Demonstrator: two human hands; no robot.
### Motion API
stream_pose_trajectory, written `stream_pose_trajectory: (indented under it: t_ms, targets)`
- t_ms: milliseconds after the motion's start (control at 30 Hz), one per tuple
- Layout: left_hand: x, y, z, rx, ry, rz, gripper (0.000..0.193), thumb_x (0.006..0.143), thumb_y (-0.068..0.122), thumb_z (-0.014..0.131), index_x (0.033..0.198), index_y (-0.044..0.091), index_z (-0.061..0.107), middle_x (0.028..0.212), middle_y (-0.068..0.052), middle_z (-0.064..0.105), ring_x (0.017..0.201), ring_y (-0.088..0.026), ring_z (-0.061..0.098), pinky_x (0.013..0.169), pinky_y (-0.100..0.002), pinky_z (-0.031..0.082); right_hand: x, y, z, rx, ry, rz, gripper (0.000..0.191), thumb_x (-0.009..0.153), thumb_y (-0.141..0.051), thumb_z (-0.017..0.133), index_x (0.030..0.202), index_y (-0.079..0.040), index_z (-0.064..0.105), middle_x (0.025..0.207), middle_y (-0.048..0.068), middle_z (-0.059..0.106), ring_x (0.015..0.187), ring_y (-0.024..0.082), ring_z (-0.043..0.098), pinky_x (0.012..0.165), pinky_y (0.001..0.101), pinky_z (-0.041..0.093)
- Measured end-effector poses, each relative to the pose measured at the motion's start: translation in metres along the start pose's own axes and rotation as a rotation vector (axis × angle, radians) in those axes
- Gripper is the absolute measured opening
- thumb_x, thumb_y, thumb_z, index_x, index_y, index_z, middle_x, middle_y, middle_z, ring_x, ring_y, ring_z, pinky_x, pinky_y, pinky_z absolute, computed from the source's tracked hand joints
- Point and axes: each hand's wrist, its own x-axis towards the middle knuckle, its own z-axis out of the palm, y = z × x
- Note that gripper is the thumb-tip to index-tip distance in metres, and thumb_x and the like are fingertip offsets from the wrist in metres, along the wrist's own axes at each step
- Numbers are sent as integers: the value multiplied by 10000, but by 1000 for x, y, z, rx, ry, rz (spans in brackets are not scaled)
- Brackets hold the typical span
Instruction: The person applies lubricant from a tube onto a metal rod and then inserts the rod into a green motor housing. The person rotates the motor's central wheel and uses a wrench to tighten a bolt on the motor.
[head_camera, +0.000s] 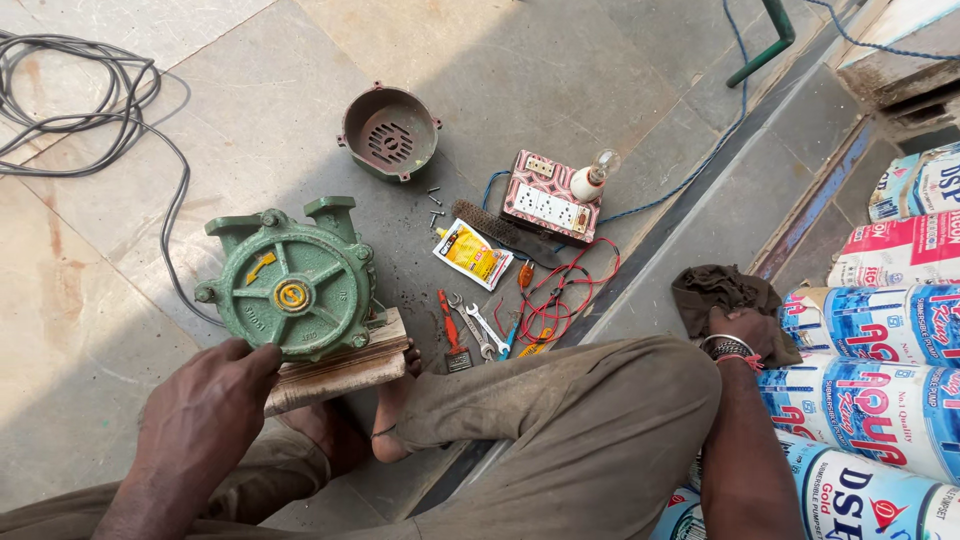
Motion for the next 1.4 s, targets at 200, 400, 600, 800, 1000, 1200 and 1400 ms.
stream_pose_trajectory:
  t_ms: [200, 400, 600, 800, 1000, 1200, 1400]
  targets:
    - [0, 2, -12, 64, 11, 12, 277, 872, 356, 667, 1060, 155, 688, 971, -61, 719, 932, -278, 736, 735, -427, 619, 25, -3, -6, -105, -346, -11, 657, 794, -395, 763, 1347, -83, 591, 1361, 304, 545, 1262, 499, 532, 1052, 570, 467]
    - [7, 12, -16, 62, -152, -92, 206, 961, 274, 616, 1118, 145, 645, 1004, -89, 700, 869, -253, 737, 721, -406, 645, 14, -103, -62, -651, -442, -165, 909, 844, -515, 779, 1583, -256, 317, 1625, 174, 217, 1375, 527, 386, 1011, 648, 454]
    - [9, 7, -6, 94, -162, -148, 311, 921, 370, 663, 1089, 108, 663, 985, -104, 703, 889, -251, 718, 694, -396, 627, -87, -271, 18, -163, -737, -968, 522, 798, -355, 761, 1269, -146, 676, 1239, 133, 685, 1166, 317, 659, 1011, 444, 520]
    - [11, 5, -8, 65, -22, -26, 163, 962, 209, 587, 1048, 89, 657, 954, -121, 710, 860, -263, 729, 664, -412, 639, -201, -318, 88, -425, -894, -837, 301, 885, -235, 730, 1153, -100, 748, 1183, 171, 726, 1115, 341, 706, 904, 485, 587]
    - [17, -4, -9, -13, -319, -267, 335, 1010, 425, 624, 1085, 99, 638, 1004, -111, 702, 899, -264, 729, 750, -432, 607, -212, -321, 88, -371, -891, -786, 351, 840, -303, 792, 1109, -83, 752, 1175, 187, 719, 1122, 347, 699, 941, 455, 577]
    - [8, -9, -9, -78, 191, 88, 234, 733, 62, 682, 966, 54, 665, 957, -134, 670, 914, -325, 704, 705, -454, 604, -221, -331, 79, -302, -787, -771, 302, 872, -261, 715, 1115, -86, 757, 1175, 208, 717, 1119, 388, 691, 926, 498, 572]
    - [-2, -8, -3, 24, 57, -30, 125, 872, 48, 675, 994, 49, 648, 955, -131, 656, 907, -300, 704, 729, -456, 600, -171, -349, 56, 274, -858, -670, 283, 934, -271, 667, 1048, -23, 739, 987, 211, 740, 894, 363, 711, 800, 464, 570]
